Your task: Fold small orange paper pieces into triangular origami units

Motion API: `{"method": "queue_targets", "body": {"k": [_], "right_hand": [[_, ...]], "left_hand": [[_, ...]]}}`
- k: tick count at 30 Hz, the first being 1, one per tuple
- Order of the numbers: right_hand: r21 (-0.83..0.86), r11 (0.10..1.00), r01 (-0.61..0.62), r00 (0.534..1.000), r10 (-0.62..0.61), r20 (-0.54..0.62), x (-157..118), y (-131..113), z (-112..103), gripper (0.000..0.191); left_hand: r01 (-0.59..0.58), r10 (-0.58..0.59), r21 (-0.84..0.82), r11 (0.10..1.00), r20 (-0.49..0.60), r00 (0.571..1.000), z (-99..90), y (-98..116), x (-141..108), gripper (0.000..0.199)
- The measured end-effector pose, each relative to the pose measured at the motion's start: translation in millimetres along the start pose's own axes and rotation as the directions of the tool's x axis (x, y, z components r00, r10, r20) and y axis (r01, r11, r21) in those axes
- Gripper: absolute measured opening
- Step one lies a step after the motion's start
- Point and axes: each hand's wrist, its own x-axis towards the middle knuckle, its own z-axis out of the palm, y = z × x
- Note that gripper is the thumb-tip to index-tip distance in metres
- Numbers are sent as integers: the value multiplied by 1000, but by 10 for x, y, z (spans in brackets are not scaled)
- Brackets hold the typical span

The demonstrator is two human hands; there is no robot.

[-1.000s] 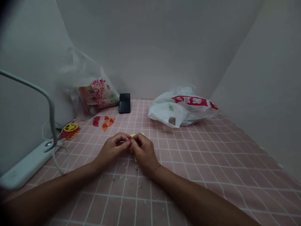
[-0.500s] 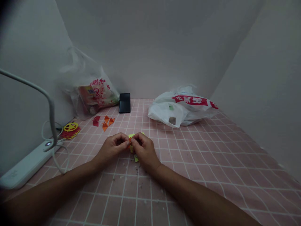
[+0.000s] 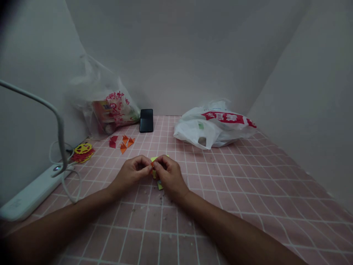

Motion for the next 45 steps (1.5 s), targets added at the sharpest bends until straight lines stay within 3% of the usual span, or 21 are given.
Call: {"method": "queue_targets", "body": {"k": [17,20,25,29,40,45], "right_hand": [[-76,997,7,1000,-7,0,19,-16,-14,20],[-97,995,-1,1000,-2,-28,15,-9,-13,20],[-79,997,-24,998,19,-63,16,-15,-22,22],[-30,999,-41,996,38,-79,38,-63,-44,23],[13,999,-44,994,45,-100,48,-78,-58,23],[-50,999,-9,997,5,-74,6,-81,-24,24]], "left_hand": [[-6,4,65,998,19,1000,6,-40,4,12],[-2,2,7,1000,37,999,7,-41,10,14],[74,-58,-219,973,79,995,13,-36,39,25],[134,-103,-306,943,118,988,22,-8,39,36],[219,-182,-383,898,130,975,13,-7,34,41],[319,-278,-288,903,175,945,22,51,5,29]]}}
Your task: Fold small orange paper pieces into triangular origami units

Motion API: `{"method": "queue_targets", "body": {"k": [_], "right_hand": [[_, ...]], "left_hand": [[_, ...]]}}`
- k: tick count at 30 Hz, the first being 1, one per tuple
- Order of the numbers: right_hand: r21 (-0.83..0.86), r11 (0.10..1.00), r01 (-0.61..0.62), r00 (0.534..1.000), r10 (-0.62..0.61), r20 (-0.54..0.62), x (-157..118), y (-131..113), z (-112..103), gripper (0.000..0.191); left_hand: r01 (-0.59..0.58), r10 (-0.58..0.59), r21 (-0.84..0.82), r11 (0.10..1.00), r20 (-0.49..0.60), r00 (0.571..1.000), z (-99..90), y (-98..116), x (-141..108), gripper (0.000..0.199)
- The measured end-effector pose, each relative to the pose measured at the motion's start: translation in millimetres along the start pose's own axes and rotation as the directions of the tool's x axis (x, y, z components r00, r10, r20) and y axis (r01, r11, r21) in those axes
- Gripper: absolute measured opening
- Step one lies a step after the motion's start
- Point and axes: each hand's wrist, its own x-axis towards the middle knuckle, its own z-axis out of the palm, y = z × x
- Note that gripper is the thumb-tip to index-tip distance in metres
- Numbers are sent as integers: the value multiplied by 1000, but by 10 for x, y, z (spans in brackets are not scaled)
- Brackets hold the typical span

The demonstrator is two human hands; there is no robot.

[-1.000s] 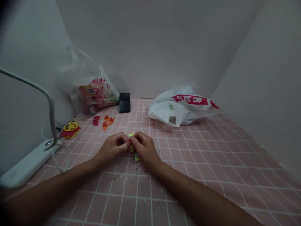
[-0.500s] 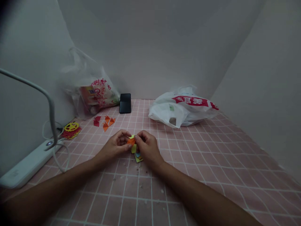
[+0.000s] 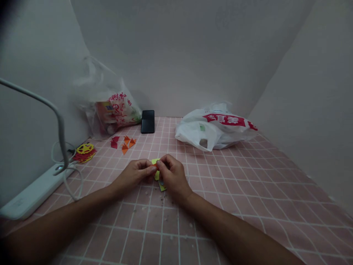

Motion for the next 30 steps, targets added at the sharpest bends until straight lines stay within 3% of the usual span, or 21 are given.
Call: {"method": "queue_targets", "body": {"k": [10,18,26,30], "right_hand": [[122,989,-83,997,83,11,7,-44,2,26],[149,982,-117,984,95,149,9,12,2,29],[51,995,-87,996,85,31,11,-53,-18,28],[33,997,-63,998,61,33,7,-82,-24,31]], "left_hand": [[2,-1,-39,999,27,1000,-9,49,-16,33],[-52,51,25,998,34,998,-39,26,-15,32],[-61,60,13,998,40,997,-12,21,-13,33],[-37,37,-3,999,55,998,-23,11,8,31]]}}
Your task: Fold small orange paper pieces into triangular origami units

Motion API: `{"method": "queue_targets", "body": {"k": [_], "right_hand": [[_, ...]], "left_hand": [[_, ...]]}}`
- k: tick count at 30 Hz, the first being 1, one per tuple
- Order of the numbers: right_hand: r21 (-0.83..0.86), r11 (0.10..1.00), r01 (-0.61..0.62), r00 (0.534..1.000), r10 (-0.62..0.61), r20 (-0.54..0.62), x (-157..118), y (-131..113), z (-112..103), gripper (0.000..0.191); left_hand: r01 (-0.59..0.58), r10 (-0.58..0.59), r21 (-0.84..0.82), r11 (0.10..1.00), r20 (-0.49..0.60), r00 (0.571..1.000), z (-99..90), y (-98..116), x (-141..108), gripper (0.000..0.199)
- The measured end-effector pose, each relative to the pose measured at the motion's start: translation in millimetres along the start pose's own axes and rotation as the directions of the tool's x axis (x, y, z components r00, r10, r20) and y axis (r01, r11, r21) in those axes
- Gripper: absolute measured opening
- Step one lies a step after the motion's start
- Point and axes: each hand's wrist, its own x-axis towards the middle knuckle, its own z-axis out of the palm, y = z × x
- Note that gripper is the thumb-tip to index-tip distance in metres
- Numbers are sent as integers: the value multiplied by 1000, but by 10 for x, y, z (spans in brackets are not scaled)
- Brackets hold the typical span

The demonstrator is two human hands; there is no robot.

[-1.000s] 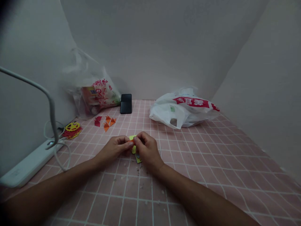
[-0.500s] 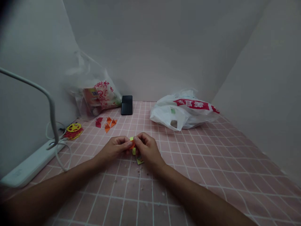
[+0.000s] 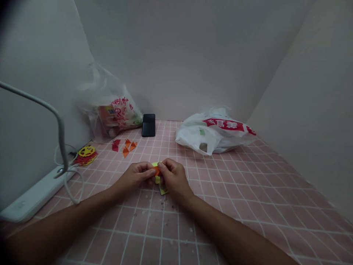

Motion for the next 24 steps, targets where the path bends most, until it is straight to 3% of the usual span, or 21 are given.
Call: {"method": "queue_targets", "body": {"k": [5,10,13,24], "right_hand": [[45,998,-31,999,30,32,6,1,0,40],[147,986,-79,989,59,132,25,35,15,34],[128,989,-79,993,67,102,39,29,7,33],[-8,999,-47,999,47,-9,87,9,-53,43]], "left_hand": [[-19,19,9,1000,-17,1000,-14,10,11,32],[-1,1,22,1000,-33,999,2,28,-3,33],[23,-21,25,999,-41,999,0,23,1,34],[-72,74,30,997,-86,994,-68,25,54,30]]}}
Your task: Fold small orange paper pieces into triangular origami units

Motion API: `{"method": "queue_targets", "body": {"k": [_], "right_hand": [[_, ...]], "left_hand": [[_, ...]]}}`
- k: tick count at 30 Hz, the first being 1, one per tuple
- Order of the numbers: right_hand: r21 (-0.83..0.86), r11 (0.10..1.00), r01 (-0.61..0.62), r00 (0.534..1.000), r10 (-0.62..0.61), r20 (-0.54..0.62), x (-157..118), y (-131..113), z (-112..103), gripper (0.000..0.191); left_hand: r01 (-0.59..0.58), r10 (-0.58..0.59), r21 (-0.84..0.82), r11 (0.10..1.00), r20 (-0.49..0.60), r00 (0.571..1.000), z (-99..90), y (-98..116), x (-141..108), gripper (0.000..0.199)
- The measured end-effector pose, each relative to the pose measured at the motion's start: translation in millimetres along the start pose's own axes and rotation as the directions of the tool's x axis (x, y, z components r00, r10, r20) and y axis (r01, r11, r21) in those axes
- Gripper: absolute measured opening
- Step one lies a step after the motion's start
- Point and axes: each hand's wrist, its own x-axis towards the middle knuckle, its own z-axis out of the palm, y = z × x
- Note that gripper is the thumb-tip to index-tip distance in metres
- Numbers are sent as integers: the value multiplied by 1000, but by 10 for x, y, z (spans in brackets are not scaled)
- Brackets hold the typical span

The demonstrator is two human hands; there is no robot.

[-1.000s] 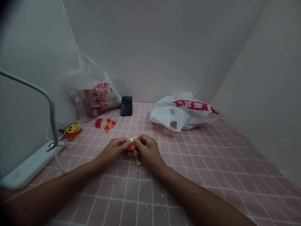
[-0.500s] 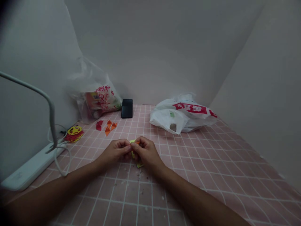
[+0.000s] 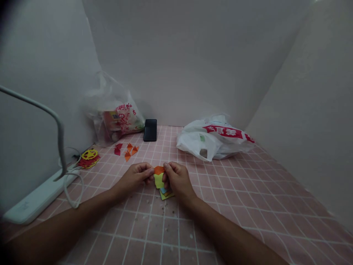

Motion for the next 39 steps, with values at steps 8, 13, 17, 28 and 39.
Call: {"method": "queue_targets", "body": {"k": [8,13,17,28,39], "right_hand": [[40,999,12,1000,-13,16,21,-22,4,38],[121,992,-41,997,32,74,28,-13,9,33],[105,994,-9,997,1,79,39,23,8,33],[-644,347,682,658,-675,333,-77,82,-44,26],[-163,965,206,973,-184,137,-36,33,12,20]], "left_hand": [[-72,72,2,997,-43,996,-49,52,10,28],[-111,112,11,994,-81,990,-98,21,43,28],[-160,159,4,987,-143,977,-141,-5,90,29],[12,-10,-117,993,18,1000,45,8,-53,38],[-12,12,15,1000,-29,999,26,11,-48,32]]}}
